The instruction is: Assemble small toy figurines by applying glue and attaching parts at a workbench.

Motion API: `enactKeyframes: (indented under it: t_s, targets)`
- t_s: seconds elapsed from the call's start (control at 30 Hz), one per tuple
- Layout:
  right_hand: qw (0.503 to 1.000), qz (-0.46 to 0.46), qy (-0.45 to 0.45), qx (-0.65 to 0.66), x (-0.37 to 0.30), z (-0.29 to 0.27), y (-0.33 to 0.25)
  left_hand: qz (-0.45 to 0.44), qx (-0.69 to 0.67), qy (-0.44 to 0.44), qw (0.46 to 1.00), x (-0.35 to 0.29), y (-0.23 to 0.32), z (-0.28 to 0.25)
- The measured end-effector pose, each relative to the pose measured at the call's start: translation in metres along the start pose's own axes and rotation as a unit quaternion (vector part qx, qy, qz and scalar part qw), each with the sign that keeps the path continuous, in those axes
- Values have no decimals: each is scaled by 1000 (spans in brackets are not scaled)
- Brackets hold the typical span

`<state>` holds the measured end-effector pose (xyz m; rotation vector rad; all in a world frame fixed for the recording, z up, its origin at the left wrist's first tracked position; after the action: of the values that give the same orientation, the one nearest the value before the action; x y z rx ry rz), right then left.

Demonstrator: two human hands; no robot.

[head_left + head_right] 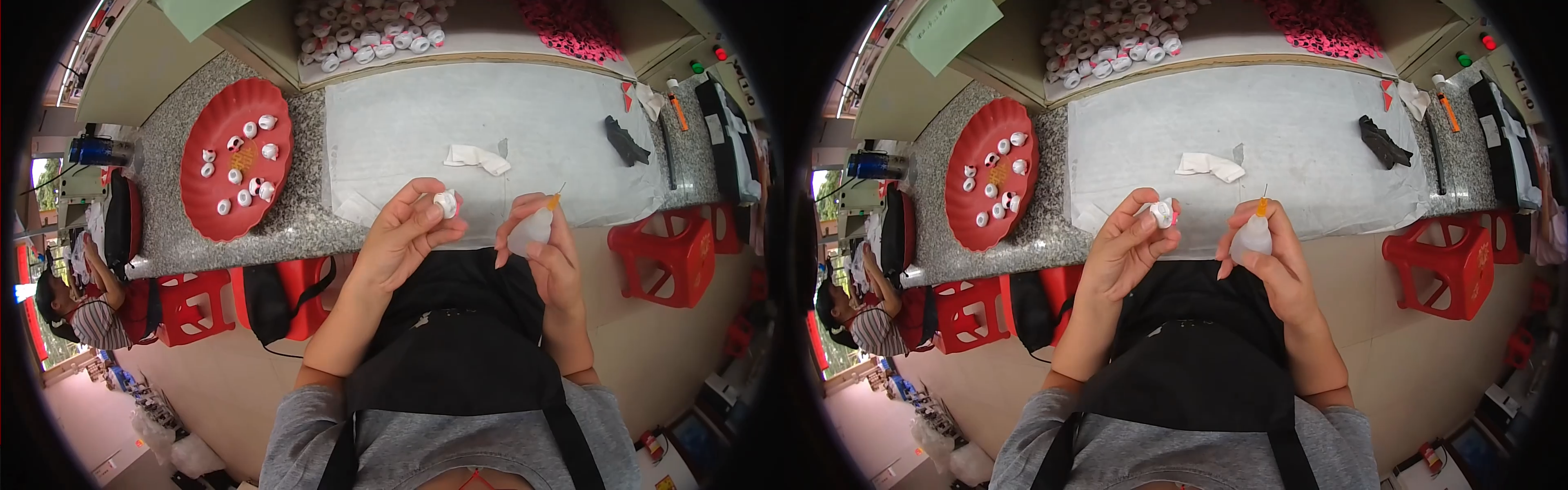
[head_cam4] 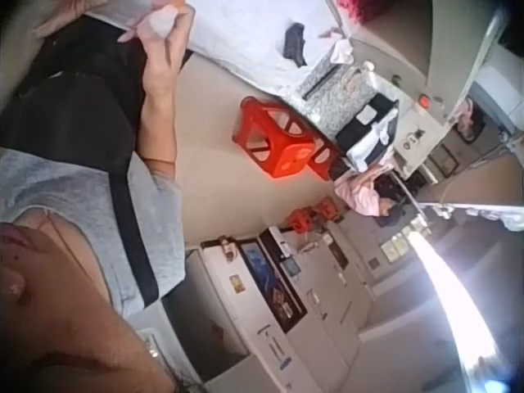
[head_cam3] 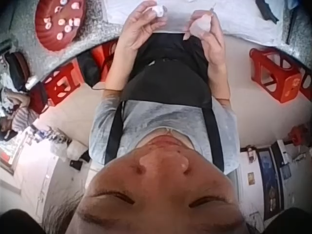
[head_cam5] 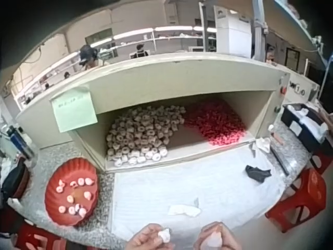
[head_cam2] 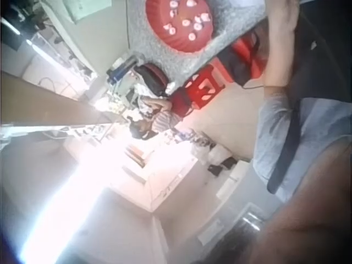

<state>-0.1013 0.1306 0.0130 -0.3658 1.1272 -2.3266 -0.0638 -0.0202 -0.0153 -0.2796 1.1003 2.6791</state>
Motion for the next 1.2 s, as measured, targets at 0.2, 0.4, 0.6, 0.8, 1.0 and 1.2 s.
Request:
enactKeyframes:
  t_s: [0.2, 0.4, 0.6, 0.8, 1.0, 1.2]
  targets:
    - [984, -13, 101, -145, 0, 12, -5, 67, -20, 1, 998, -15, -2, -8]
    - [982, -91, 130, -107, -4, 11, -19, 105, -4, 20, 994, -21, 3, -2]
    - [963, -180, 186, 72, 4, 8, -23, 181, 96, 88, 975, -20, 8, 2]
    - [958, -250, 122, -69, -3, 19, -26, 167, 116, 92, 975, -19, 5, 6]
    - [921, -327, 74, -197, -11, 27, -29, 181, 131, 96, 970, -19, 4, 9]
    - [920, -342, 15, -192, -13, 29, -29, 188, 140, 93, 968, -19, 3, 12]
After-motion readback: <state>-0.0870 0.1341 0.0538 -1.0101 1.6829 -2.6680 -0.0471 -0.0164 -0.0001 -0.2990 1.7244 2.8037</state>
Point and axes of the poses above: each hand's wrist, its own x-axis towards the middle knuckle, its own z-axis out of the palm, y = z × x, the point moved 5 cm from there along x, towards the middle knuckle, and after that the axes turned 10 degrees about x, right-handed, at the moved point
